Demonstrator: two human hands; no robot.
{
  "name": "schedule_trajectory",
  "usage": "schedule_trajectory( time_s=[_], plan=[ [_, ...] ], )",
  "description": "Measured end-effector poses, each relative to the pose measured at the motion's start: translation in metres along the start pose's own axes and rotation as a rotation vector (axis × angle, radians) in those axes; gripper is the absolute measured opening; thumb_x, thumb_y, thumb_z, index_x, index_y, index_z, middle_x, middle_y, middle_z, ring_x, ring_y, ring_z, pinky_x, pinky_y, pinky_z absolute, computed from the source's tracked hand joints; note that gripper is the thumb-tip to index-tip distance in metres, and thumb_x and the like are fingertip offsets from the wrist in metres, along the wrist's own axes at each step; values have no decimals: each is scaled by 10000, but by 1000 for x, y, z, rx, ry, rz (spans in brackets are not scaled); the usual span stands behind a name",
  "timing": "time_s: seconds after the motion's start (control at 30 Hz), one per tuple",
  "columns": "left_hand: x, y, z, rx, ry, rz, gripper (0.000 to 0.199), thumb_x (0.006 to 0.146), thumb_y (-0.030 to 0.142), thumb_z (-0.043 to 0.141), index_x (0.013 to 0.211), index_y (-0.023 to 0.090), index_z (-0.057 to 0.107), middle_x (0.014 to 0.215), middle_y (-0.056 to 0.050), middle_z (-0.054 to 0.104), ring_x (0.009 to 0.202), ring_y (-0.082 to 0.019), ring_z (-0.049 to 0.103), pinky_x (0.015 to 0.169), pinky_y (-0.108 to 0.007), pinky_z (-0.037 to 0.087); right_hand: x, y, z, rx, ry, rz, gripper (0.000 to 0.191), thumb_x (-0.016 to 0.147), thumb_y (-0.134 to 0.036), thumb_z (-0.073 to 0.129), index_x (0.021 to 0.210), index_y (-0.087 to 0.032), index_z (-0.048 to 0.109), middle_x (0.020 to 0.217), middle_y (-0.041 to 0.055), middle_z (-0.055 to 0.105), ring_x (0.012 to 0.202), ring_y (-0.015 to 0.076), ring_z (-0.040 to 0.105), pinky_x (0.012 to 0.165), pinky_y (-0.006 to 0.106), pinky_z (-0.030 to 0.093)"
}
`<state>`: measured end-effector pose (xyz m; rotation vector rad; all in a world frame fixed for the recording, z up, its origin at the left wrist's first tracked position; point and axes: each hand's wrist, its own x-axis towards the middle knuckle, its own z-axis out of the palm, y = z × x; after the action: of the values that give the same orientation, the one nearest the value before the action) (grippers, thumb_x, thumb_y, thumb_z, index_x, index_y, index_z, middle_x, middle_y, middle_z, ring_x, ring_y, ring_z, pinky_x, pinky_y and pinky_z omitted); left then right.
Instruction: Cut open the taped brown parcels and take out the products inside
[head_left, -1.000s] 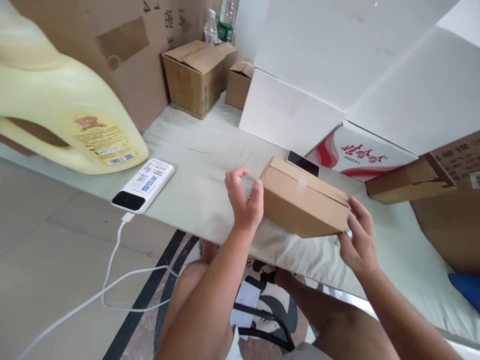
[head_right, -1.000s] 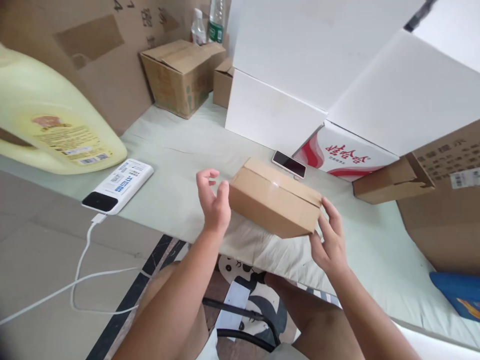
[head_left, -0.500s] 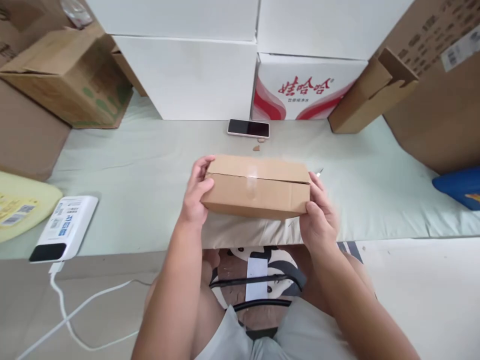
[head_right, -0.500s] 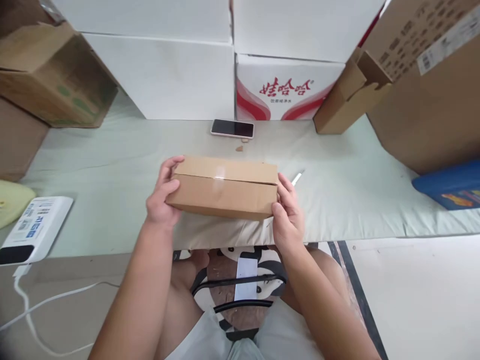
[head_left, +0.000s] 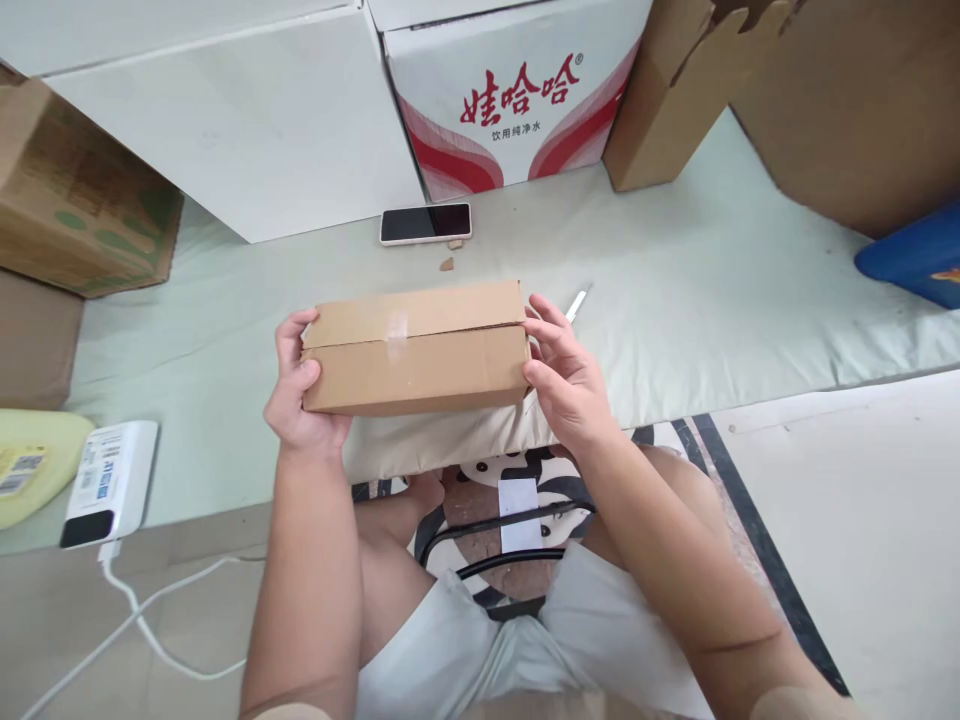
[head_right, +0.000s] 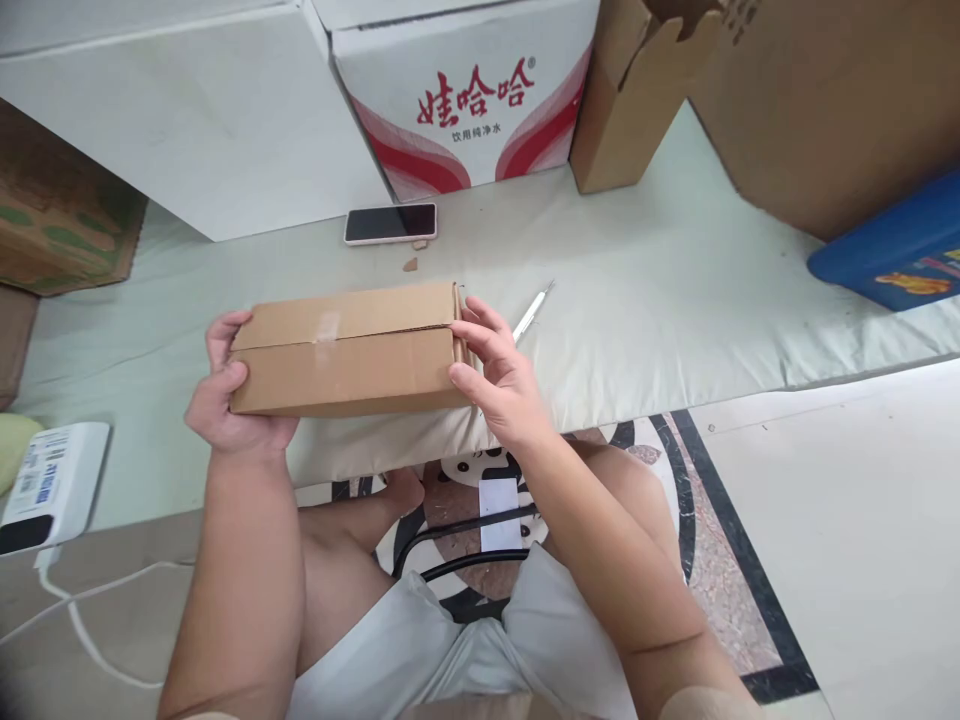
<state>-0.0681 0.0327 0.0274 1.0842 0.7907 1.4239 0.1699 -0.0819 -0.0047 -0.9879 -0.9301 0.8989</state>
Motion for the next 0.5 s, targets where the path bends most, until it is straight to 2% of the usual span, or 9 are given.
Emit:
schedule_trajectory(
  time_s=[0.07,0.13,0.23,0.3,0.37,0.43,0.5],
  plan=[
    [-2,0,0,7,6,8,443,596,370,753,1024,262,717,1074,-13,662,1004,-235,551,869,-349,480,1,-2,-9,-56,5,7,356,894,-559,692,1174,-340,675,1572,34,500,1449,261,514,1144,481,500],
    [-5,0,-1,11,9,11,458,579,368,756,1020,256,704,1075,-17,653,1008,-234,551,849,-341,476,4,-4,-21,-157,88,16,297,945,-520,595,1160,-320,640,1439,54,600,1345,239,592,1076,447,534],
    [-7,-1,-5,-7,3,10,490,539,361,770,1009,242,693,1045,-22,658,989,-234,557,819,-340,477,13,-2,-42,-537,218,61,304,948,-400,532,1204,-282,642,1221,86,660,1157,236,646,980,436,545],
    [-8,-1,-8,-23,0,7,520,510,355,776,1012,239,702,1007,-19,665,959,-233,563,821,-351,490,18,1,-52,-851,180,109,401,918,-351,550,1293,-255,656,1174,111,640,1100,259,629,970,465,526],
    [-8,-2,-10,-24,-13,-3,531,488,363,785,999,233,716,978,-21,665,921,-235,567,849,-382,511,20,5,-55,-1098,86,154,430,904,-356,573,1303,-243,686,1154,133,624,1106,300,597,999,512,488],
    [-8,-1,-11,-15,-41,-9,493,486,383,797,948,227,719,969,-30,665,900,-240,573,894,-423,529,20,6,-53,-1263,24,179,336,909,-395,586,1150,-218,738,1106,151,620,1086,329,573,1003,529,460],
    [-9,-1,-11,-20,-76,-4,442,497,393,810,892,224,706,965,-38,665,903,-249,588,922,-447,536,19,6,-49,-1362,23,203,239,900,-402,601,959,-196,707,1042,154,614,997,317,564,938,485,465]
  ],
)
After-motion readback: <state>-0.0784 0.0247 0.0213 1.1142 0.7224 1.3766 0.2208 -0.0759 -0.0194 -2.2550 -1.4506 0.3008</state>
